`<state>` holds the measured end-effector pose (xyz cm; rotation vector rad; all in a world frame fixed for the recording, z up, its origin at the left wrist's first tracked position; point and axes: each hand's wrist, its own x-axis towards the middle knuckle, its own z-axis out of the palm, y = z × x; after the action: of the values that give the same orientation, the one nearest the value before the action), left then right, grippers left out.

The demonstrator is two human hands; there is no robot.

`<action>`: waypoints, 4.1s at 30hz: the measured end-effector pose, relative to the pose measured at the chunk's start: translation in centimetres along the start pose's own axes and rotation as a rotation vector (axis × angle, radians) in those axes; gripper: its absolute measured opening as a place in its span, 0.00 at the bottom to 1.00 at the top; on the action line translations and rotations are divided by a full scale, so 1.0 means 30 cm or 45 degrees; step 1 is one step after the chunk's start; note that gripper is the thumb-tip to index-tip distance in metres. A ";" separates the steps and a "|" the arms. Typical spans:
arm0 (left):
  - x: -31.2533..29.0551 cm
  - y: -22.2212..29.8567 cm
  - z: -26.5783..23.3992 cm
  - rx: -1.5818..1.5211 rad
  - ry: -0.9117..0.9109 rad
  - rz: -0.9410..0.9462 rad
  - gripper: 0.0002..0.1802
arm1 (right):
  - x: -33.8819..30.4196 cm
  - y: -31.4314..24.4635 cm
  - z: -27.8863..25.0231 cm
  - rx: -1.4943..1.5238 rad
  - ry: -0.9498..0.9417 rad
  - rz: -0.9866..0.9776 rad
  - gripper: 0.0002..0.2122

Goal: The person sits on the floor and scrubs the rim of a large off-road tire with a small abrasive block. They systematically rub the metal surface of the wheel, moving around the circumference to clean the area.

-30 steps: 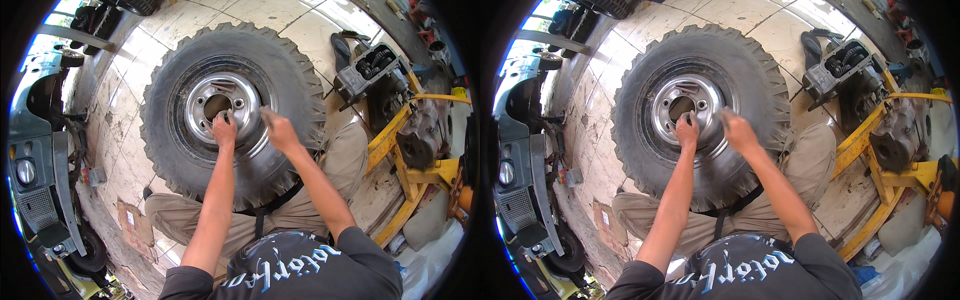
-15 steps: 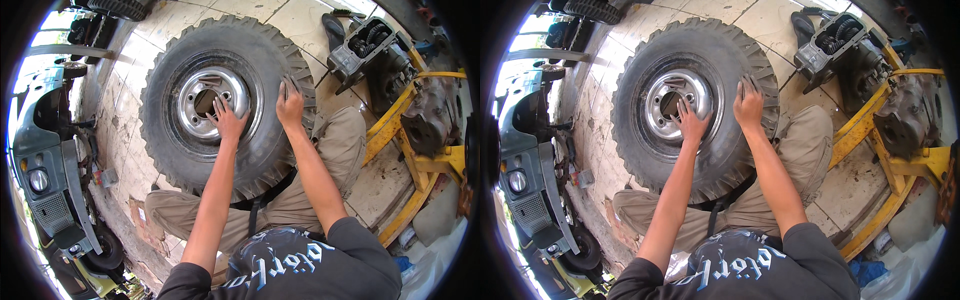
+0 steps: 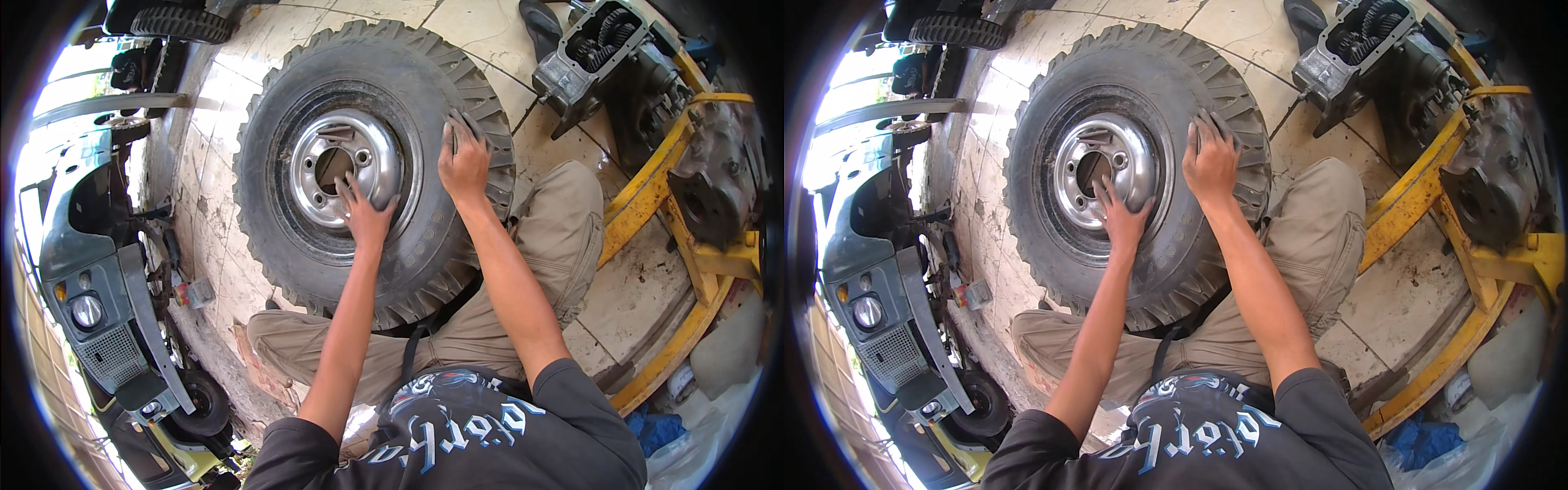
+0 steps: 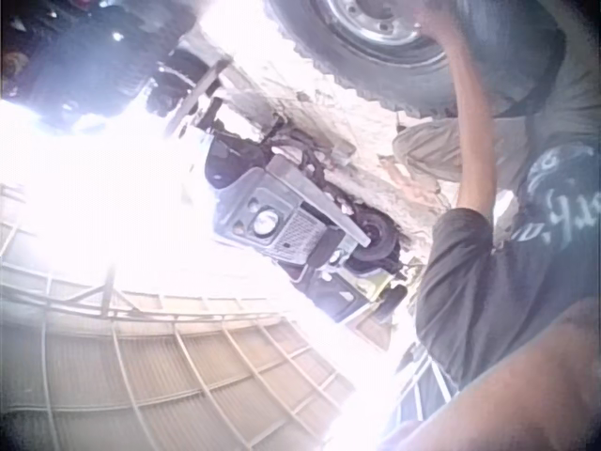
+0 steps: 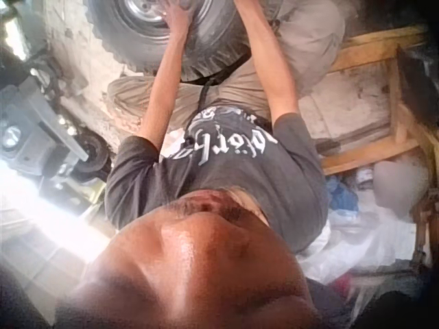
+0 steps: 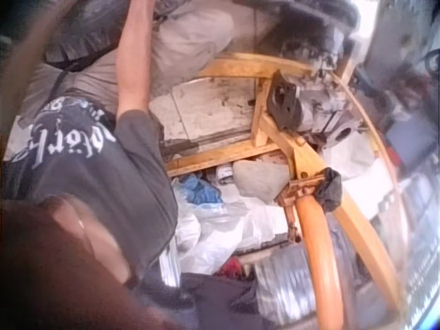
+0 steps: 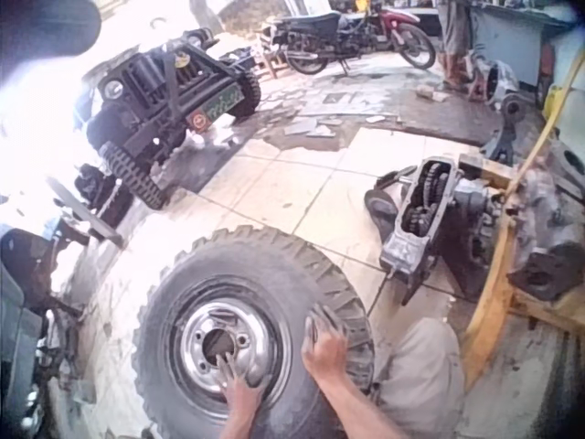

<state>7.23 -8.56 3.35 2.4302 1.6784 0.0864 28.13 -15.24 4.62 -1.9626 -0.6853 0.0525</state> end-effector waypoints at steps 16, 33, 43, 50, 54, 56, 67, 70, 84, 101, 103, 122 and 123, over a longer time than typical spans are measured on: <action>0.445 -0.149 -0.079 0.186 0.218 0.474 0.31 | -0.019 0.029 0.026 0.009 -0.031 -0.178 0.15; 0.195 -0.297 -0.237 -0.850 0.191 0.115 0.13 | -0.379 -0.225 0.255 -0.080 -0.758 -0.545 0.16; 0.058 -0.264 -0.234 -1.517 -0.005 -0.287 0.14 | -0.373 -0.228 0.145 0.438 -0.798 -0.054 0.19; 0.009 -0.048 -0.208 -1.643 -0.355 -0.193 0.12 | -0.323 -0.162 0.073 0.847 -0.972 0.551 0.19; 0.047 -0.071 -0.169 -1.631 -0.237 -0.413 0.13 | -0.282 -0.151 0.066 0.504 -0.633 0.284 0.16; 0.076 -0.108 -0.151 -1.577 -0.154 -0.378 0.13 | -0.243 -0.156 0.049 0.352 -0.392 0.179 0.16; 0.065 0.013 -0.104 -1.554 -0.357 -0.384 0.15 | -0.237 -0.157 0.000 0.426 -0.761 0.170 0.13; 0.068 -0.004 -0.084 -1.315 -0.150 -0.291 0.15 | -0.143 -0.137 -0.053 0.347 -0.711 0.094 0.13; 0.098 0.080 0.054 0.074 0.216 0.487 0.12 | 0.080 0.035 -0.007 0.074 -0.051 -0.107 0.10; 0.086 0.119 0.045 -0.149 0.206 0.067 0.37 | 0.079 0.023 0.011 0.124 -0.070 -0.005 0.10; 0.052 0.103 0.038 -0.110 0.150 0.086 0.36 | 0.091 0.032 -0.010 0.107 -0.030 -0.029 0.10; -0.049 -0.048 0.020 -0.141 0.106 0.161 0.32 | 0.057 0.016 -0.015 0.218 -0.066 0.019 0.09; -0.049 -0.054 0.016 -0.130 0.098 0.167 0.33 | 0.052 0.012 -0.016 0.225 -0.072 0.034 0.09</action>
<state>5.28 -9.42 2.66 2.4863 1.5031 0.2807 29.75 -14.99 4.95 -1.8060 -0.6686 0.1798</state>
